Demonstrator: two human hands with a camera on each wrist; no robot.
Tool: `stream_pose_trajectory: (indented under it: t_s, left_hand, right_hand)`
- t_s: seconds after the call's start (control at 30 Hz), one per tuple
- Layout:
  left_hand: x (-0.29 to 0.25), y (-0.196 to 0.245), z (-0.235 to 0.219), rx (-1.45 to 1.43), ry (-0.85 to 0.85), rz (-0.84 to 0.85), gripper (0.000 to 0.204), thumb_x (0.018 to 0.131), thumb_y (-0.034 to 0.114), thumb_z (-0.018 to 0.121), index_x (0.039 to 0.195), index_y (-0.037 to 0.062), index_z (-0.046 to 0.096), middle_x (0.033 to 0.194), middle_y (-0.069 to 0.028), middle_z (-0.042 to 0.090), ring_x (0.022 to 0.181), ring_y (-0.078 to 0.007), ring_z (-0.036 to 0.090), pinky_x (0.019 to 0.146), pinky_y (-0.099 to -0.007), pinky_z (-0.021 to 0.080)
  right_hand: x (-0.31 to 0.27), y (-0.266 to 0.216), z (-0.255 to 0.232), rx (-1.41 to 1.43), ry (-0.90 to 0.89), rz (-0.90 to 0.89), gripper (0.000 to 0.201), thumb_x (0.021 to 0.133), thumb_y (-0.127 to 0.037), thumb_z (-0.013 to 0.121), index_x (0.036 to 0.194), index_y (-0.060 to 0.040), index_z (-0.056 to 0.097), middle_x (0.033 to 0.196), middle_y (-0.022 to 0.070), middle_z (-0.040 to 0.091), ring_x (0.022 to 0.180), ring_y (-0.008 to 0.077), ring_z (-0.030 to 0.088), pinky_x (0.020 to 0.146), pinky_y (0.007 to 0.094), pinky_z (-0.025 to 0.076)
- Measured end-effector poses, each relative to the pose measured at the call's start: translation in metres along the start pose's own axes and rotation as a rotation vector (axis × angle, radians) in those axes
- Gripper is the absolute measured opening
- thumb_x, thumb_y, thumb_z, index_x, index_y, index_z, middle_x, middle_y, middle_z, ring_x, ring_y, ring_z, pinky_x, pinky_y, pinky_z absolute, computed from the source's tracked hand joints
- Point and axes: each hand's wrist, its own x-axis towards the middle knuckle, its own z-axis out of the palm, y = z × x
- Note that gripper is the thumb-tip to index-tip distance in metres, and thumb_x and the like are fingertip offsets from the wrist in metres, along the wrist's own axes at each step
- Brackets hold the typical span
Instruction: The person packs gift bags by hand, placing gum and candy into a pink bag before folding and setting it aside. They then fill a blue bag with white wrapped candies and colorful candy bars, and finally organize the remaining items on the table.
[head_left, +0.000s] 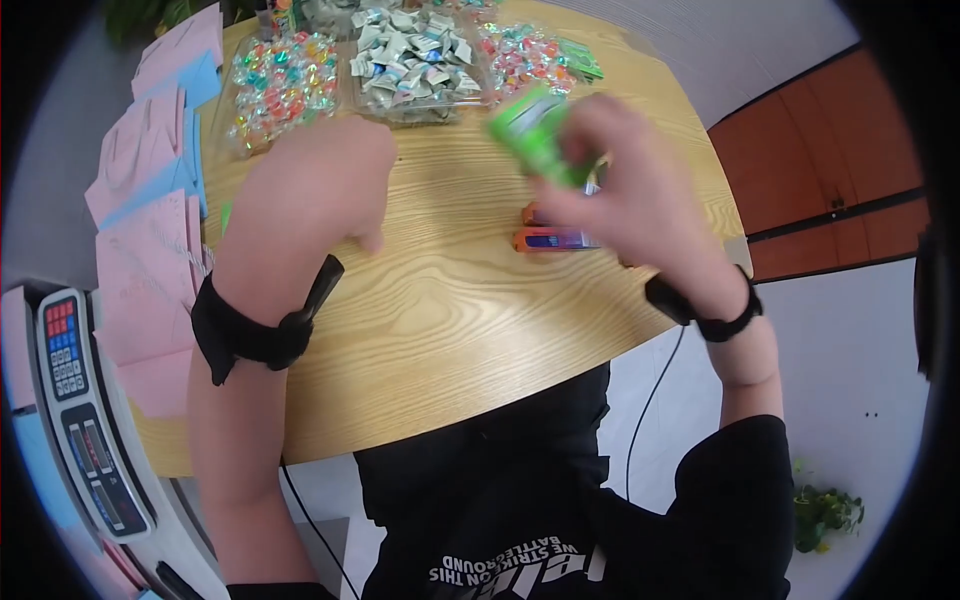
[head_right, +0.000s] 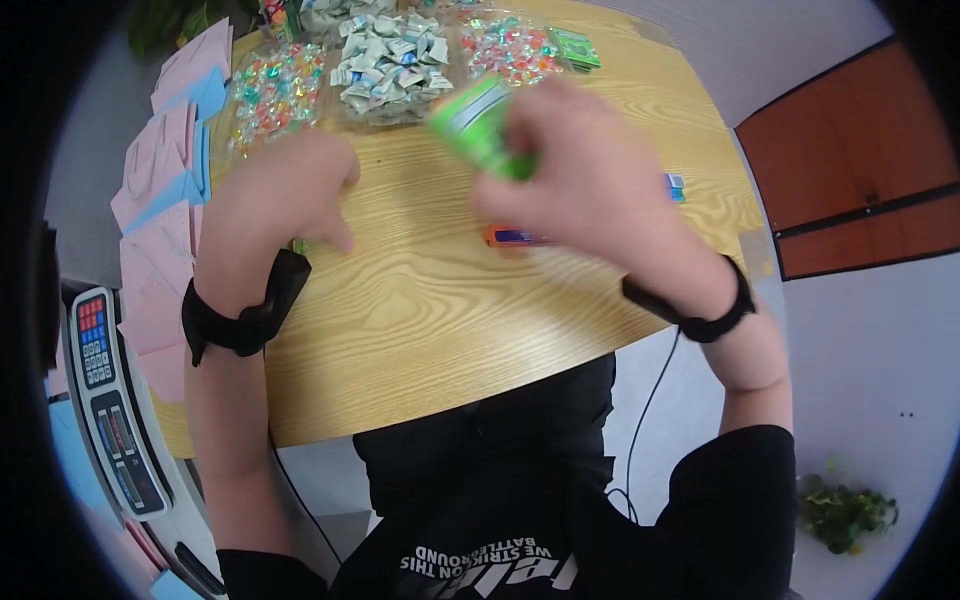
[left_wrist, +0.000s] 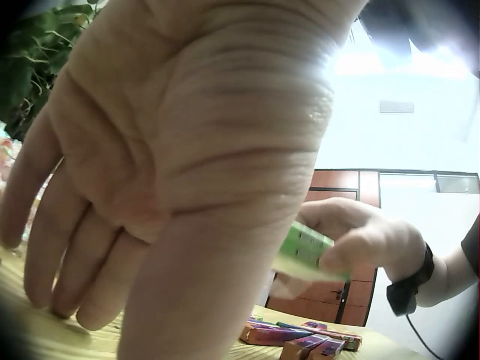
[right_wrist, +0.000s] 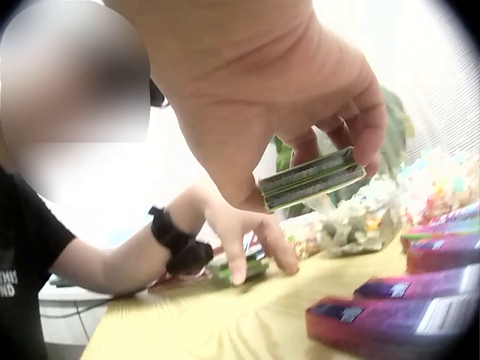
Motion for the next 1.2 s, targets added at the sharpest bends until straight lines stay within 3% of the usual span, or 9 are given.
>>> stream_pose_trajectory:
  t_s: [0.1, 0.2, 0.27, 0.33, 0.5, 0.67, 0.87, 1.07, 1.2]
  left_hand:
    - [0.003, 0.001, 0.002, 0.02, 0.003, -0.002, 0.048, 0.053, 0.018, 0.083, 0.093, -0.0003, 0.065, 0.093, -0.017, 0.065, 0.09, -0.0354, 0.062, 0.075, -0.041, 0.051]
    - [0.003, -0.002, 0.011, -0.034, 0.135, 0.097, 0.045, 0.054, 0.017, 0.083, 0.091, -0.0001, 0.065, 0.09, -0.017, 0.065, 0.087, -0.0357, 0.062, 0.074, -0.0411, 0.051]
    - [0.002, 0.0, 0.012, -0.033, 0.243, 0.128, 0.031, 0.051, 0.012, 0.084, 0.073, -0.0014, 0.066, 0.079, -0.019, 0.065, 0.076, -0.0381, 0.064, 0.066, -0.0444, 0.05]
    - [0.007, 0.001, 0.005, -0.009, 0.122, 0.079, 0.036, 0.052, 0.014, 0.083, 0.08, -0.0009, 0.065, 0.082, -0.0185, 0.065, 0.08, -0.0365, 0.064, 0.068, -0.0428, 0.05]
    - [0.014, 0.004, -0.001, 0.058, -0.099, -0.013, 0.039, 0.053, 0.018, 0.083, 0.081, -0.0004, 0.065, 0.081, -0.0182, 0.064, 0.081, -0.0354, 0.063, 0.068, -0.042, 0.05]
    - [0.013, 0.001, 0.007, 0.049, 0.055, 0.069, 0.039, 0.053, 0.021, 0.083, 0.079, 0.0001, 0.064, 0.08, -0.0176, 0.064, 0.079, -0.0358, 0.062, 0.068, -0.0427, 0.049]
    - [0.018, 0.001, 0.006, 0.055, -0.013, 0.038, 0.037, 0.052, 0.021, 0.082, 0.078, 0.0018, 0.063, 0.081, -0.015, 0.062, 0.081, -0.0351, 0.06, 0.068, -0.0431, 0.048]
    - [0.008, -0.002, 0.017, -0.012, 0.261, 0.165, 0.036, 0.053, 0.021, 0.081, 0.077, 0.0021, 0.063, 0.081, -0.0151, 0.062, 0.08, -0.0354, 0.06, 0.068, -0.0433, 0.048]
    - [0.01, 0.009, 0.01, 0.05, 0.127, 0.054, 0.035, 0.053, 0.022, 0.081, 0.075, 0.0016, 0.064, 0.081, -0.0161, 0.063, 0.079, -0.0361, 0.061, 0.068, -0.0432, 0.049]
  right_hand:
    - [0.024, 0.051, -0.022, -0.113, 0.174, 0.173, 0.04, 0.07, -0.039, 0.07, 0.072, -0.002, 0.053, 0.076, 0.0133, 0.06, 0.068, 0.0286, 0.06, 0.061, 0.0383, 0.047]
    - [0.048, 0.107, -0.022, -0.261, -0.037, 0.466, 0.044, 0.072, -0.046, 0.068, 0.08, -0.0029, 0.062, 0.084, 0.0148, 0.066, 0.077, 0.0277, 0.064, 0.065, 0.0372, 0.049]
    - [0.06, 0.141, -0.002, -0.263, -0.11, 0.526, 0.047, 0.073, -0.048, 0.067, 0.086, -0.0035, 0.067, 0.088, 0.016, 0.068, 0.081, 0.0282, 0.066, 0.069, 0.0376, 0.05]
    - [0.065, 0.168, 0.024, -0.309, -0.217, 0.588, 0.052, 0.076, -0.05, 0.065, 0.102, -0.0056, 0.07, 0.098, 0.0171, 0.07, 0.093, 0.0309, 0.067, 0.078, 0.0392, 0.052]
    - [0.076, 0.172, 0.053, -0.344, -0.224, 0.441, 0.052, 0.078, -0.054, 0.066, 0.09, -0.0041, 0.065, 0.085, 0.0148, 0.068, 0.082, 0.0307, 0.065, 0.073, 0.0398, 0.049]
    - [0.086, 0.188, 0.053, -0.355, -0.257, 0.491, 0.052, 0.08, -0.056, 0.065, 0.092, -0.0047, 0.065, 0.087, 0.0149, 0.068, 0.081, 0.0308, 0.065, 0.073, 0.0393, 0.05]
    - [0.092, 0.196, 0.036, -0.276, -0.308, 0.451, 0.061, 0.079, -0.058, 0.063, 0.105, -0.0032, 0.068, 0.097, 0.0181, 0.071, 0.092, 0.0326, 0.068, 0.08, 0.0419, 0.052]
    - [0.108, 0.209, 0.045, -0.267, -0.025, 0.364, 0.058, 0.079, -0.059, 0.064, 0.097, -0.0036, 0.065, 0.087, 0.0158, 0.068, 0.081, 0.0288, 0.065, 0.072, 0.0388, 0.05]
    - [0.119, 0.2, 0.052, -0.254, -0.053, 0.442, 0.053, 0.078, -0.057, 0.065, 0.096, -0.0065, 0.065, 0.088, 0.0124, 0.069, 0.083, 0.0254, 0.067, 0.074, 0.0377, 0.051]
